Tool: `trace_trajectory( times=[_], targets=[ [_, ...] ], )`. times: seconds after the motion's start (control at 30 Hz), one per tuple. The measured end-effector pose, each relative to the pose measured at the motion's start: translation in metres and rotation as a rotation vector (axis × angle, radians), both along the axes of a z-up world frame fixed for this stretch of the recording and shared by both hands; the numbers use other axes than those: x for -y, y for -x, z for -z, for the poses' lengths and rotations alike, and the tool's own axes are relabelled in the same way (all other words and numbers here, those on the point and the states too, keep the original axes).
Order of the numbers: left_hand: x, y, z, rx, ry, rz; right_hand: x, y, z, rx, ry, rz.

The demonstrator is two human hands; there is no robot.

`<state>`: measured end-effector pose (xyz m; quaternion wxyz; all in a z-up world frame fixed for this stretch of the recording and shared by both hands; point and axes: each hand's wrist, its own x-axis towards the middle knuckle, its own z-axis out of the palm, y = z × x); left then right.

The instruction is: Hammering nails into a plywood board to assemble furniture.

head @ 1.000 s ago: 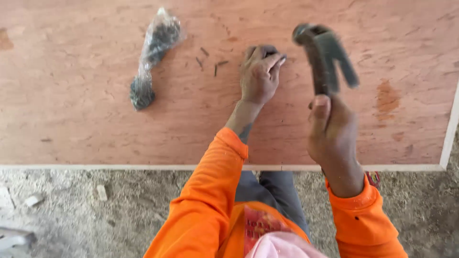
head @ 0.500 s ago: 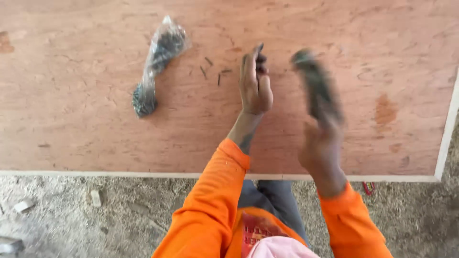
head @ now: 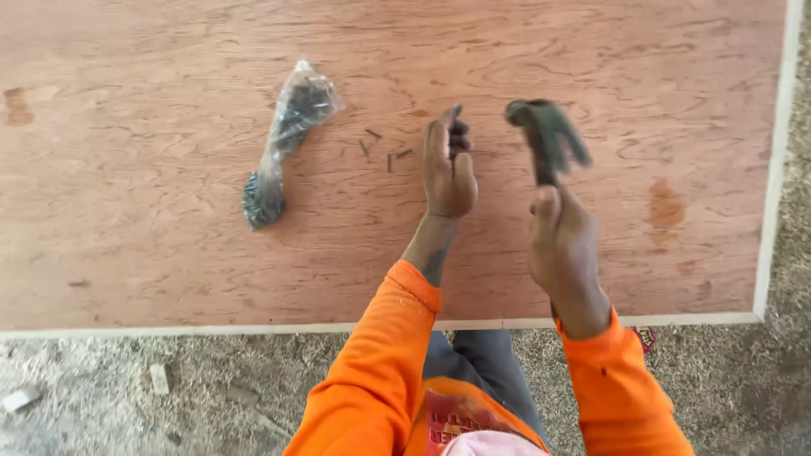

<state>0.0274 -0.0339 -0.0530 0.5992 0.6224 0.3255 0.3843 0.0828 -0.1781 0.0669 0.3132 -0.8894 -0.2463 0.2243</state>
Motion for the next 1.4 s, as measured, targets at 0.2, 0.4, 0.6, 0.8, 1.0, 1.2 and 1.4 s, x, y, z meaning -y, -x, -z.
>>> trace_trajectory(
  times=[0.2, 0.4, 0.6, 0.8, 1.0, 1.2, 1.4],
  targets=[
    [-0.036, 0.058, -0.013, -0.092, 0.024, -0.046, 0.006, -0.009, 0.023, -0.002, -0.026, -0.033],
    [-0.105, 0.123, -0.017, -0.531, -0.401, -0.103, 0.012, 0.007, 0.039, 0.034, 0.054, -0.007],
    [-0.141, 0.121, -0.015, -0.685, -0.515, 0.255, -0.004, 0.023, 0.038, 0.015, 0.131, 0.124],
    [-0.139, 0.114, -0.011, -0.795, -0.590, 0.345, -0.008, 0.023, 0.041, 0.045, 0.193, 0.130],
    [-0.103, 0.152, -0.039, -0.467, -0.089, 0.153, -0.006, 0.017, 0.051, 0.038, 0.208, 0.126],
    [-0.053, 0.202, -0.086, -0.241, 0.568, 0.286, -0.050, 0.078, 0.005, -0.260, 0.207, 0.177],
    [-0.093, 0.225, -0.130, -0.248, 0.264, 0.433, -0.117, 0.130, -0.011, -0.414, 0.048, 0.006]
  ],
)
